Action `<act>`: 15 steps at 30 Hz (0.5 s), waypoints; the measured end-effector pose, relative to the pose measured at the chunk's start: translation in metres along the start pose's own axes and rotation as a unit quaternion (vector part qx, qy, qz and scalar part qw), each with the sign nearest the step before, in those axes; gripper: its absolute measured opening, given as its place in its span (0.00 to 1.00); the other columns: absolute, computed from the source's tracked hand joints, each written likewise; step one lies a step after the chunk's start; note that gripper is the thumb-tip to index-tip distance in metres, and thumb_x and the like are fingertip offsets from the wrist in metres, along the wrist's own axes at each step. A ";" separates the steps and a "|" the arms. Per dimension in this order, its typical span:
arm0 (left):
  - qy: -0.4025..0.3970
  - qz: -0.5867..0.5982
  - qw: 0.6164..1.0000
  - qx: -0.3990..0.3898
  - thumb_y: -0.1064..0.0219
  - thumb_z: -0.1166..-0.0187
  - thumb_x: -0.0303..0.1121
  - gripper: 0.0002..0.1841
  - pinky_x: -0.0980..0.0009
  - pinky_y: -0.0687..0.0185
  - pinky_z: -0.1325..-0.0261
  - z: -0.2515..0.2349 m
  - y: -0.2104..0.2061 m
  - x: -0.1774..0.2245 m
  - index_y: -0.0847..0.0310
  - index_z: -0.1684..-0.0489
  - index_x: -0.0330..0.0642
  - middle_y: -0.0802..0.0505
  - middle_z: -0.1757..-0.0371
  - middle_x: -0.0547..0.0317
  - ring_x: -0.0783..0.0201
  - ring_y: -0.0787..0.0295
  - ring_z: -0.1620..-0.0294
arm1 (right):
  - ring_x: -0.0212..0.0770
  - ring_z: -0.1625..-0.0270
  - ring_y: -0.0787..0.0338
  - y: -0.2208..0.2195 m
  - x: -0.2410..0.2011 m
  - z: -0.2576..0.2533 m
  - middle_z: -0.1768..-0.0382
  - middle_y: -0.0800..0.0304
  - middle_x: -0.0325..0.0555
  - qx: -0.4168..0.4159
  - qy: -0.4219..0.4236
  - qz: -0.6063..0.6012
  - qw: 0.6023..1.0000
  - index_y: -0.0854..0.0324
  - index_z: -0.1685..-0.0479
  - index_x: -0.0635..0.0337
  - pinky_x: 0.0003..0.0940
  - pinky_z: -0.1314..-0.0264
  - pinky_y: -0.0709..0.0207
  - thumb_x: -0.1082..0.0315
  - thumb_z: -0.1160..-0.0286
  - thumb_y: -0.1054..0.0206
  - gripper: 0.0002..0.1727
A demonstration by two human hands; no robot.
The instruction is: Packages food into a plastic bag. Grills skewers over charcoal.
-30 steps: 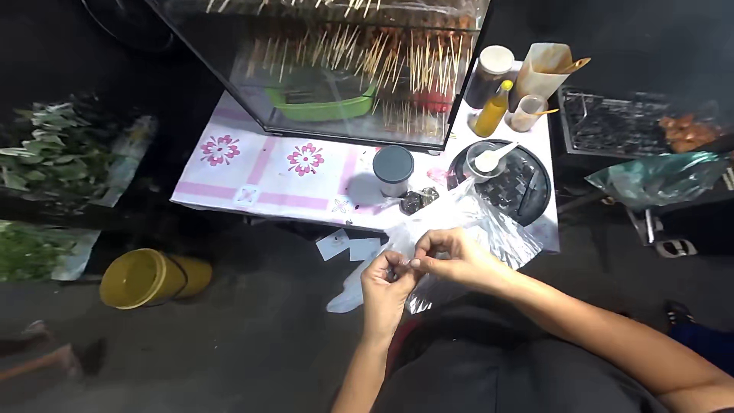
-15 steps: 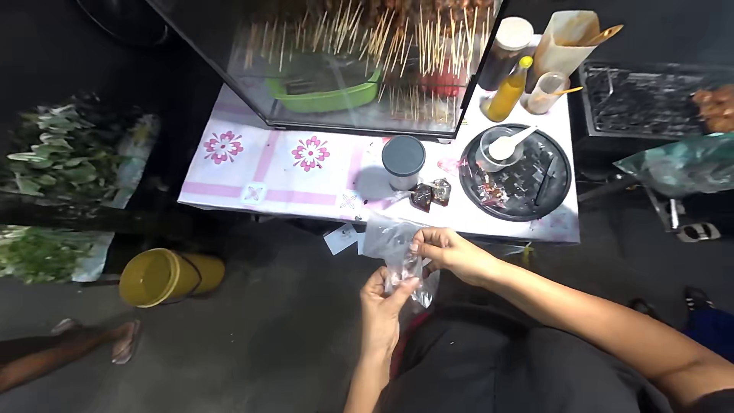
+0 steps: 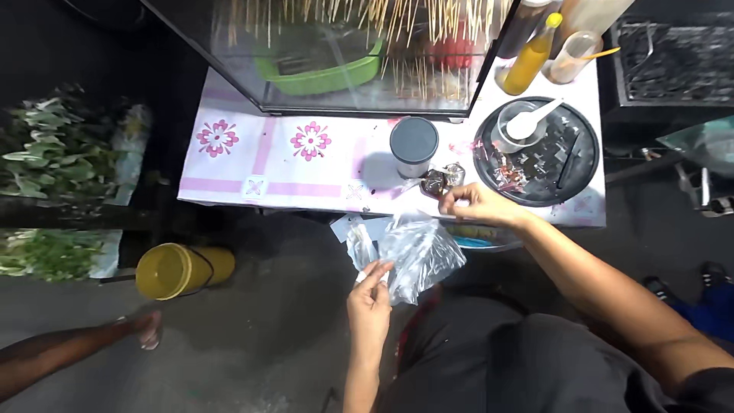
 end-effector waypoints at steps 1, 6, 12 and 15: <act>-0.004 -0.002 1.000 0.012 0.45 0.24 0.17 0.21 0.80 0.23 0.77 0.001 0.003 -0.001 0.11 0.38 0.37 0.11 0.30 0.45 0.77 0.12 0.68 | 0.46 0.54 0.11 0.008 0.013 -0.012 0.57 0.09 0.54 0.070 -0.027 0.073 0.995 0.11 0.58 0.66 0.47 0.47 0.17 0.55 0.26 0.27 0.18; -0.056 -0.020 0.997 0.052 0.32 0.32 0.21 0.29 0.73 0.11 0.46 0.006 0.016 -0.006 0.22 0.25 0.30 0.20 0.21 0.37 0.65 0.11 0.33 | 0.79 0.24 0.30 -0.008 0.071 -0.071 0.18 0.36 0.74 0.211 -0.189 0.225 0.932 0.26 0.21 0.59 0.76 0.38 0.26 0.32 0.52 0.16 0.56; -0.010 -0.021 0.998 0.056 0.13 0.52 0.33 0.56 0.68 0.19 0.27 0.014 0.020 -0.007 0.39 0.11 0.32 0.20 0.20 0.40 0.64 0.18 0.26 | 0.77 0.22 0.31 -0.039 0.088 -0.087 0.19 0.31 0.68 0.230 -0.169 0.308 0.908 0.12 0.40 0.57 0.73 0.45 0.24 0.55 0.45 0.16 0.30; -0.006 -0.044 0.998 0.038 0.17 0.46 0.34 0.51 0.64 0.20 0.26 0.015 0.013 -0.010 0.36 0.12 0.33 0.18 0.21 0.40 0.61 0.17 0.26 | 0.74 0.28 0.26 -0.015 0.092 -0.077 0.26 0.27 0.71 0.230 -0.137 0.172 0.948 0.15 0.39 0.65 0.70 0.33 0.28 0.62 0.42 0.19 0.29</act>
Point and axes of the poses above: each hand's wrist, its own z-axis away from the middle knuckle, its own y-axis out of the back of the hand, x = y × z, the point moved 2 cm from there along -z, towards the middle knuckle
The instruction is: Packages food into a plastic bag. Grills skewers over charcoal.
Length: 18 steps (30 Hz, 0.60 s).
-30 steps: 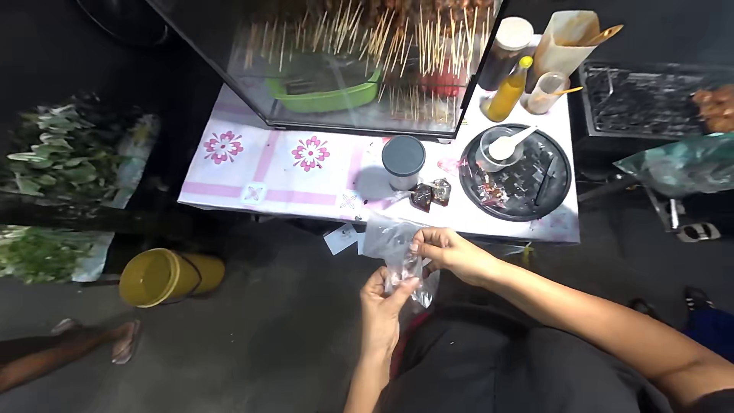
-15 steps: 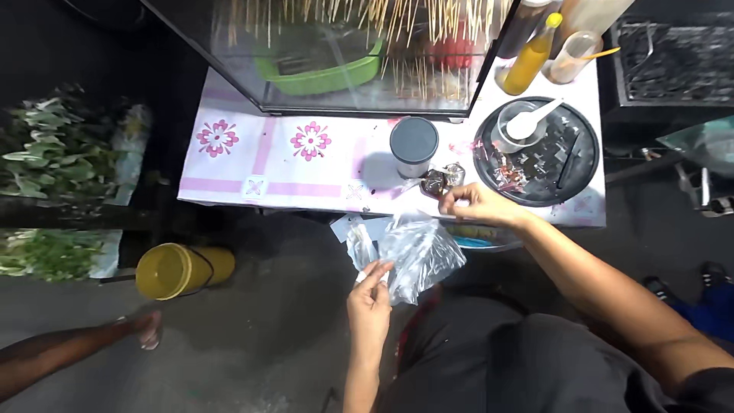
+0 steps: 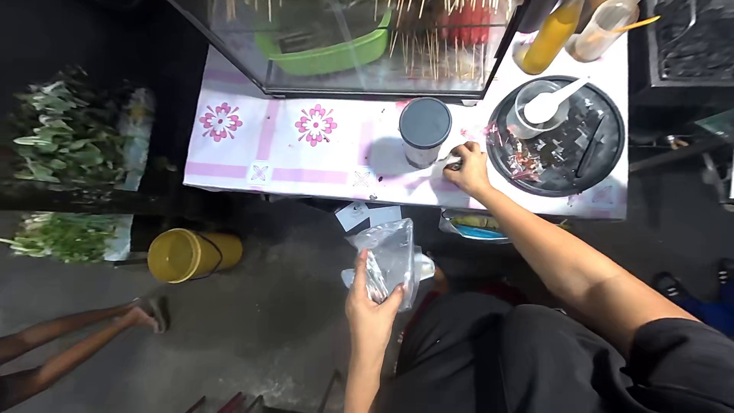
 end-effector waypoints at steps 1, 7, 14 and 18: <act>-0.005 -0.004 1.000 -0.009 0.18 0.42 0.33 0.48 0.63 0.21 0.25 0.000 -0.005 -0.002 0.35 0.13 0.33 0.18 0.22 0.40 0.60 0.17 0.26 | 0.67 0.29 0.22 0.007 0.006 0.001 0.29 0.24 0.69 -0.011 -0.012 -0.074 0.997 0.17 0.36 0.66 0.65 0.31 0.27 0.62 0.41 0.21 0.30; -0.020 -0.034 0.996 -0.084 0.22 0.34 0.31 0.41 0.55 0.21 0.23 -0.009 -0.043 0.008 0.32 0.14 0.33 0.17 0.23 0.39 0.53 0.16 0.26 | 0.42 0.50 0.09 0.059 -0.019 0.066 0.46 0.12 0.43 -0.150 -0.100 -0.625 0.760 0.25 0.36 0.45 0.42 0.54 0.11 0.59 0.31 0.33 0.21; -0.106 0.005 0.991 -0.082 0.31 0.34 0.26 0.36 0.57 0.20 0.26 -0.001 -0.083 0.036 0.32 0.20 0.23 0.11 0.32 0.36 0.54 0.13 0.30 | 0.34 0.52 0.07 0.087 -0.073 0.153 0.41 0.09 0.39 -0.413 -0.015 -0.616 0.671 0.15 0.47 0.40 0.29 0.58 0.12 0.55 0.40 0.21 0.19; -0.185 0.100 0.974 -0.087 0.39 0.32 0.21 0.40 0.62 0.24 0.21 0.007 -0.089 0.047 0.44 0.10 0.28 0.30 0.12 0.37 0.57 0.24 0.17 | 0.33 0.55 0.09 0.080 -0.072 0.173 0.58 0.11 0.38 -0.377 -0.127 -0.544 0.739 0.25 0.42 0.52 0.32 0.49 0.12 0.68 0.22 0.40 0.12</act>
Point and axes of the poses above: each hand's wrist, its own z-axis away from the middle knuckle, its own y-axis out of the back of the hand, x = y × z, the point moved 2 cm from there along -z, towards the middle knuckle
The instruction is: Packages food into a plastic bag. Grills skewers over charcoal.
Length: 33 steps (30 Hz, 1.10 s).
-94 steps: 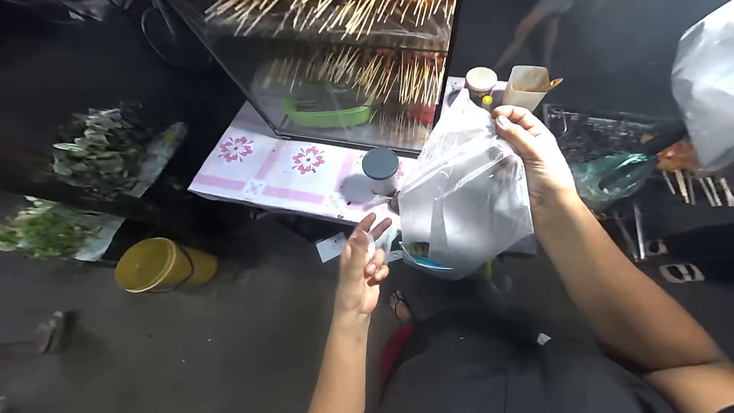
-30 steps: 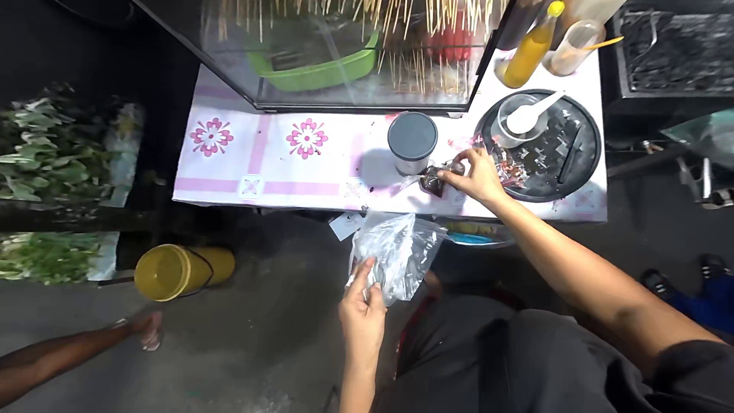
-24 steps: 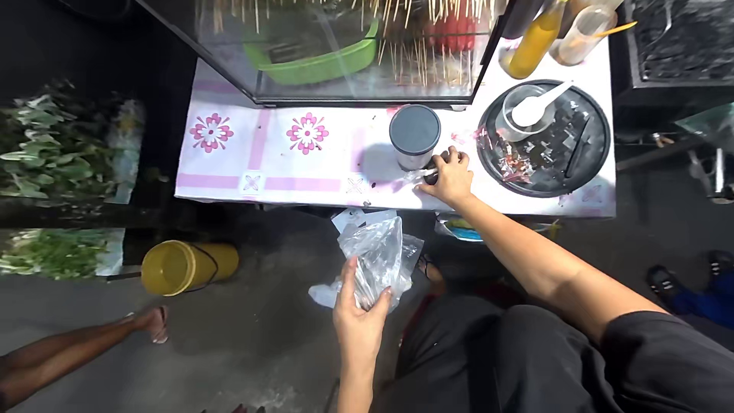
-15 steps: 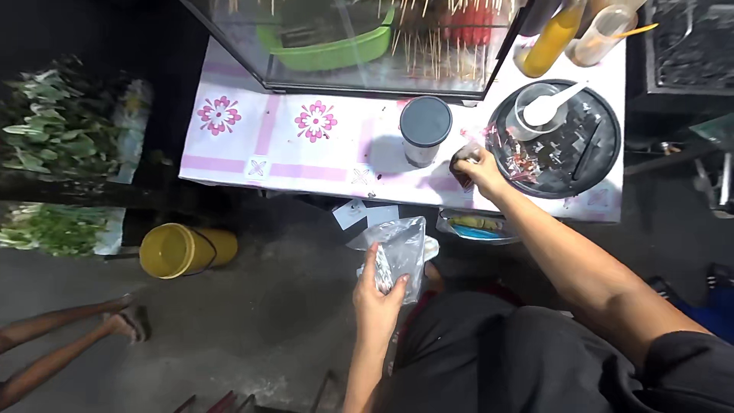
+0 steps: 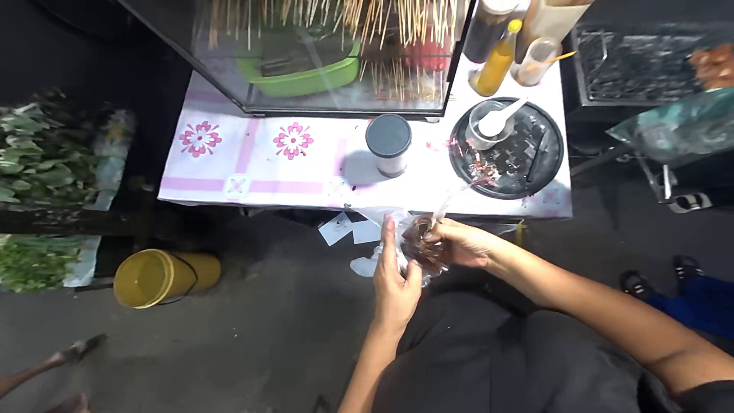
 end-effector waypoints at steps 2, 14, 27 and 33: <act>-0.019 0.009 1.000 -0.020 0.40 0.31 0.21 0.40 0.66 0.17 0.33 0.003 -0.012 0.007 0.42 0.10 0.30 0.25 0.15 0.37 0.61 0.15 0.31 | 0.35 0.55 0.10 -0.005 0.004 0.002 0.56 0.13 0.42 0.052 -0.005 0.043 0.998 0.31 0.35 0.56 0.36 0.49 0.12 0.70 0.16 0.41 0.15; -0.015 0.272 0.961 -0.052 0.49 0.27 0.11 0.42 0.76 0.11 0.73 -0.017 -0.003 0.117 0.46 0.06 0.49 0.23 0.19 0.54 0.72 0.13 0.74 | 0.44 0.23 0.22 0.014 -0.071 0.118 0.20 0.26 0.54 0.085 0.323 0.536 0.775 0.33 0.16 0.62 0.42 0.31 0.18 0.51 0.44 0.19 0.50; 0.055 0.267 0.952 -0.136 0.60 0.05 0.50 0.27 0.81 0.16 0.76 -0.029 -0.043 0.143 0.39 0.11 0.51 0.26 0.16 0.61 0.78 0.20 0.79 | 0.31 0.46 0.10 0.049 -0.054 0.144 0.47 0.11 0.35 0.253 0.362 0.027 0.897 0.26 0.33 0.52 0.35 0.42 0.13 0.65 0.09 0.53 0.16; 0.088 0.279 0.940 -0.176 0.65 0.04 0.44 0.27 0.81 0.18 0.78 -0.047 -0.092 0.144 0.38 0.12 0.47 0.23 0.19 0.58 0.76 0.21 0.81 | 0.35 0.47 0.08 0.085 -0.065 0.213 0.50 0.08 0.37 0.320 0.421 -0.078 0.845 0.22 0.42 0.49 0.37 0.42 0.11 0.63 0.08 0.54 0.14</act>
Point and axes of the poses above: each hand's wrist, its own z-axis away from the middle knuckle, its own y-axis out of the back of the hand, x = y × z, the point moved 2 cm from there along -z, towards the middle knuckle
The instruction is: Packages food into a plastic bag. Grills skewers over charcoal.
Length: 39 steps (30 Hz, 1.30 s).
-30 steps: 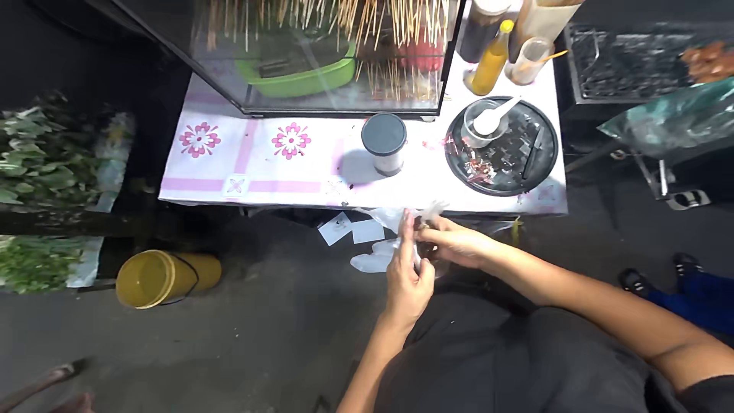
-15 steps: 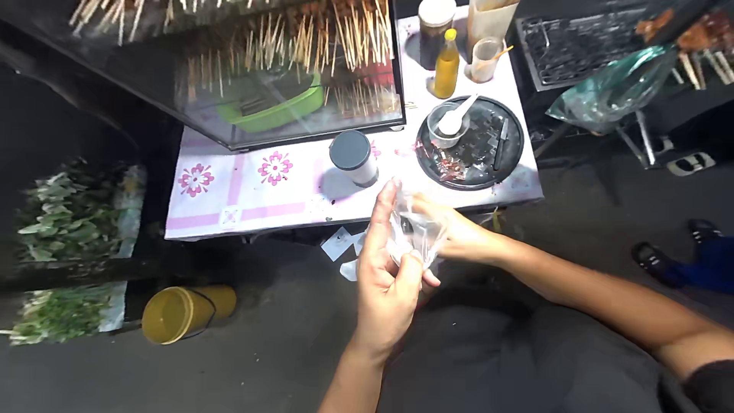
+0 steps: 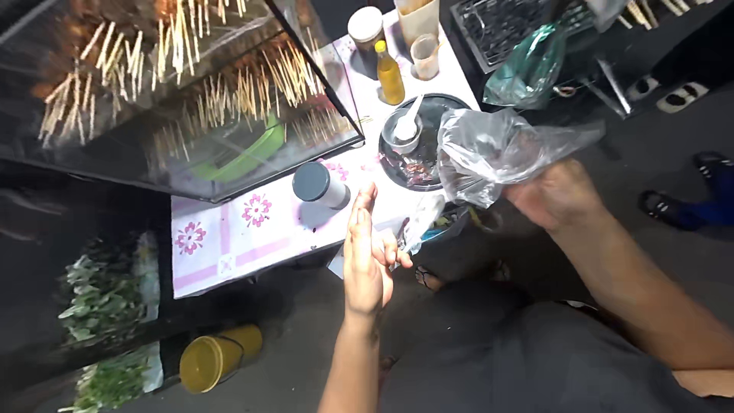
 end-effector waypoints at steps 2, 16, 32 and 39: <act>0.012 -0.002 1.000 -0.019 0.66 0.04 0.42 0.26 0.82 0.19 0.79 -0.012 -0.011 -0.004 0.37 0.13 0.48 0.22 0.20 0.59 0.77 0.22 0.82 | 0.30 0.49 0.08 0.014 -0.009 -0.001 0.53 0.08 0.32 0.001 0.021 -0.008 1.000 0.21 0.46 0.47 0.32 0.43 0.11 0.62 0.08 0.50 0.11; 0.019 -0.100 0.964 -0.246 0.56 0.08 0.49 0.30 0.86 0.28 0.81 -0.025 -0.106 0.008 0.47 0.07 0.54 0.27 0.13 0.64 0.82 0.31 0.82 | 0.22 0.70 0.21 -0.029 0.035 0.022 0.71 0.22 0.36 -0.060 -0.177 0.095 0.978 0.25 0.49 0.65 0.19 0.62 0.23 0.76 0.11 0.51 0.09; -0.028 -0.340 0.775 -0.532 0.31 0.22 0.41 0.36 0.83 0.21 0.74 -0.051 -0.213 0.014 0.40 0.13 0.50 0.05 0.58 0.70 0.81 0.17 0.75 | 0.51 0.78 0.14 0.092 -0.104 0.144 0.69 0.14 0.59 -0.206 0.309 0.782 0.500 0.21 0.71 0.68 0.42 0.82 0.23 0.82 0.22 0.47 0.11; 0.067 -0.157 0.717 -0.676 0.28 0.36 0.34 0.54 0.69 0.16 0.32 -0.048 -0.361 -0.081 0.60 0.04 0.48 0.10 0.35 0.60 0.72 0.13 0.37 | 0.44 0.77 0.14 0.210 -0.189 0.135 0.73 0.14 0.49 -0.088 0.324 0.726 0.600 0.13 0.60 0.64 0.37 0.77 0.21 0.74 0.21 0.37 0.07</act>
Point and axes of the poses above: each hand's wrist, its own z-axis away from the middle knuckle, its own y-axis out of the back of the hand, x = y × z, the point moved 2 cm from there along -z, towards the middle knuckle
